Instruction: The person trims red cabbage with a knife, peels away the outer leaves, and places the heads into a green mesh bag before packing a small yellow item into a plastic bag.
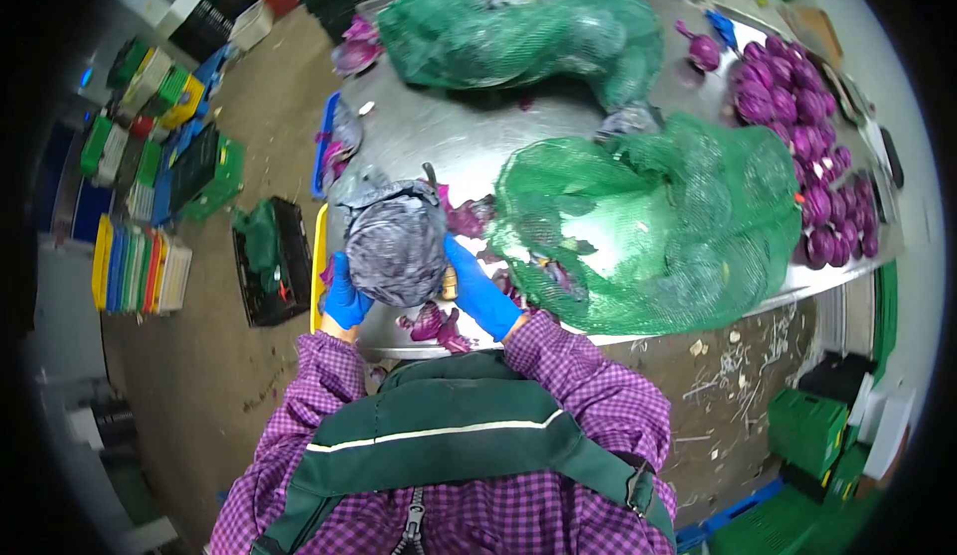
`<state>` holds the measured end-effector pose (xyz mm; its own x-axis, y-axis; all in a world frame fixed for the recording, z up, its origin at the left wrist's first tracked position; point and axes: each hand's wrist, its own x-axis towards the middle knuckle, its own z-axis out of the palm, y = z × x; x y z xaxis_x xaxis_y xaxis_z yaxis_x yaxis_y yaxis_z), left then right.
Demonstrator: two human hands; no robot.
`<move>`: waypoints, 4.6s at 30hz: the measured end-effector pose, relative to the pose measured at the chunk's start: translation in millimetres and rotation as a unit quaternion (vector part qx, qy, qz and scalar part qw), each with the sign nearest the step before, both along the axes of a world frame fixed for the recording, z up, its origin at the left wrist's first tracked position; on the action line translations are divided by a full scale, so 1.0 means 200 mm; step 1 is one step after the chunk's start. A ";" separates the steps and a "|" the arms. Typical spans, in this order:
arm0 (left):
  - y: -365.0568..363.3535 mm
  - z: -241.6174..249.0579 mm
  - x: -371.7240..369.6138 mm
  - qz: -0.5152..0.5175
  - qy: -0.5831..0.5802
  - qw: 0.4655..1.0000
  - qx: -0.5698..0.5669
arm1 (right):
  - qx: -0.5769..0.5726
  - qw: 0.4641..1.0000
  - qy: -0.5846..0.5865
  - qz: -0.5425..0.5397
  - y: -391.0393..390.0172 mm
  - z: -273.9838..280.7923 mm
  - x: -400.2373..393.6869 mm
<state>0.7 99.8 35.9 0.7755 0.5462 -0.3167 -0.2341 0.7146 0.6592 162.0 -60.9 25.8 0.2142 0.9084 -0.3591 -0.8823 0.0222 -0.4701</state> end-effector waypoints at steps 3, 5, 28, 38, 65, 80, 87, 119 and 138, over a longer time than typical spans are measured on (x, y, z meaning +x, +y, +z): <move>-0.01 0.32 -0.09 0.034 0.119 0.965 0.231 | -0.006 0.999 -0.046 -0.007 0.10 -0.13 -0.07; -0.01 0.36 -0.18 0.035 0.143 0.945 0.293 | -0.077 0.974 -0.205 -0.060 0.18 0.03 -0.10; -0.02 -0.05 -0.38 0.083 0.314 0.715 0.619 | -0.207 0.693 -0.677 -0.139 0.62 -0.09 -0.06; 0.04 -0.10 -0.34 0.113 0.359 0.797 0.472 | -0.075 0.873 -0.478 0.063 0.06 0.17 -0.40; 0.09 -0.09 -0.24 0.217 0.410 0.838 0.289 | -0.126 0.647 -0.718 0.223 0.21 -0.06 -0.36; 0.00 0.02 -0.47 0.210 0.289 0.893 0.272 | -0.088 0.634 -0.717 0.278 0.55 -0.22 -0.23; -0.04 -0.09 -0.46 0.308 0.347 0.868 0.177 | -0.006 0.610 -0.735 0.295 0.62 0.02 -0.28; -0.04 -0.10 -0.56 0.180 0.314 0.868 0.341 | -0.140 0.793 -0.564 0.186 0.78 -0.31 -0.19; 0.00 -0.07 -0.44 0.132 0.421 0.846 0.301 | -0.097 0.643 -0.727 0.222 0.73 -0.29 0.00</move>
